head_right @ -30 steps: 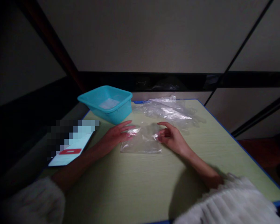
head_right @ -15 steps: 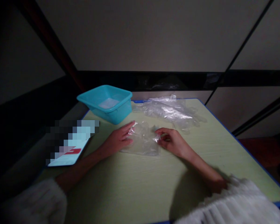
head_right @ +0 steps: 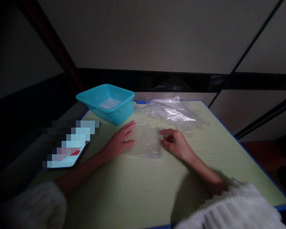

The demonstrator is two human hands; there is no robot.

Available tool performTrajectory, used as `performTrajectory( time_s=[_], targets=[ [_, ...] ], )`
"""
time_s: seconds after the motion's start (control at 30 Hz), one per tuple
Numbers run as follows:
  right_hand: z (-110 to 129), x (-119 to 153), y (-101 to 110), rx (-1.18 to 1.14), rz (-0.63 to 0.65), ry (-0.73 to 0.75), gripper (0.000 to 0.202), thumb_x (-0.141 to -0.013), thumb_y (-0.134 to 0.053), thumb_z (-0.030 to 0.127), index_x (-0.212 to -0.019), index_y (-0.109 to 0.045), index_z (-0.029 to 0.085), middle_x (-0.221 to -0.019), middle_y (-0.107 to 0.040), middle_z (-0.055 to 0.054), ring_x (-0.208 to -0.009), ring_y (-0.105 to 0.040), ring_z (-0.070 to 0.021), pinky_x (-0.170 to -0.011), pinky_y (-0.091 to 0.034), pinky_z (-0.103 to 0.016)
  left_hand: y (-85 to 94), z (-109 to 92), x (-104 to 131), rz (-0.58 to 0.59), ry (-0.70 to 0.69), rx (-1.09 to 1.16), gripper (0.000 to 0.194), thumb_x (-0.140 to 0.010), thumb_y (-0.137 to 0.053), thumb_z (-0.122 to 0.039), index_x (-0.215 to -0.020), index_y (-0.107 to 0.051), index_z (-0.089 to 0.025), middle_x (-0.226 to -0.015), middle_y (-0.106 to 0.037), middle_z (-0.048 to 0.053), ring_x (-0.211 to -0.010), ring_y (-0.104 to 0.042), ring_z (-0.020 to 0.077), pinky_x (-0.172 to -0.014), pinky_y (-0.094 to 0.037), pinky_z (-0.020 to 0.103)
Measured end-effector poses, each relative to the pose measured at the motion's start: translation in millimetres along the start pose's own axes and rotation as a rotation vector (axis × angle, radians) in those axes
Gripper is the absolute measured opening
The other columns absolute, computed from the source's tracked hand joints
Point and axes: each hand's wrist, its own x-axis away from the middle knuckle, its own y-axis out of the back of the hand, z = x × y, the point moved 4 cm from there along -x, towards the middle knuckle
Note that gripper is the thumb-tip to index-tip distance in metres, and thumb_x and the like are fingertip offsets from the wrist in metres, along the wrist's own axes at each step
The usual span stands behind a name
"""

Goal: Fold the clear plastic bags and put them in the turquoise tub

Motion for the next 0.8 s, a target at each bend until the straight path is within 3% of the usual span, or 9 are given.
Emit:
performTrajectory(
  time_s=[0.2,0.37,0.5,0.63,0.8],
  targets=[
    [6.1,4.5,0.6,0.161,-0.01,0.085,0.038,-0.075,-0.059,0.028,-0.109,-0.062,0.013,-0.074,-0.063,-0.005,-0.056,-0.056,-0.0155,-0.047,-0.044,-0.027,-0.9,-21.5,7.5,-0.049,-0.197,-0.356,0.049,-0.074,-0.057,-0.014,-0.123,-0.055,-0.016,-0.144,-0.038,0.011,-0.134,-0.033,0.0265,-0.113,-0.021,0.041],
    [14.5,5.9,5.7,0.417,-0.132,0.272,0.032,-0.08,-0.055,0.028,-0.108,-0.064,0.015,-0.1,-0.057,-0.013,-0.075,-0.059,-0.0224,-0.069,-0.05,-0.039,-17.8,-40.5,22.7,0.126,-0.341,-0.518,0.041,-0.08,-0.054,-0.017,-0.121,-0.058,-0.016,-0.14,-0.044,0.01,-0.133,-0.035,0.0257,-0.111,-0.026,0.04],
    [13.8,4.9,6.6,0.521,-0.118,0.342,0.036,-0.081,-0.055,0.026,-0.115,-0.062,0.017,-0.114,-0.055,-0.014,-0.102,-0.054,-0.0309,-0.09,-0.044,-0.048,-31.5,-45.4,35.0,0.279,-0.428,-0.613,0.043,-0.082,-0.054,-0.019,-0.125,-0.055,-0.015,-0.14,-0.044,0.012,-0.132,-0.037,0.0259,-0.111,-0.026,0.041],
    [10.4,4.3,4.0,0.598,-0.028,0.349,0.037,-0.082,-0.056,0.026,-0.117,-0.06,0.016,-0.122,-0.055,-0.016,-0.11,-0.05,-0.0322,-0.093,-0.042,-0.05,-40.0,-44.8,42.1,0.379,-0.482,-0.664,0.05,-0.081,-0.058,-0.024,-0.13,-0.05,-0.015,-0.142,-0.041,0.014,-0.133,-0.035,0.0274,-0.112,-0.024,0.041],
    [8.1,4.2,3.7,0.611,-0.005,0.351,0.033,-0.084,-0.056,0.029,-0.113,-0.062,0.015,-0.122,-0.055,-0.016,-0.109,-0.052,-0.0312,-0.091,-0.044,-0.049,-46.8,-45.0,47.1,0.456,-0.497,-0.728,0.055,-0.083,-0.058,-0.035,-0.133,-0.047,-0.016,-0.146,-0.035,0.013,-0.137,-0.027,0.0275,-0.113,-0.022,0.041]
  ],
)
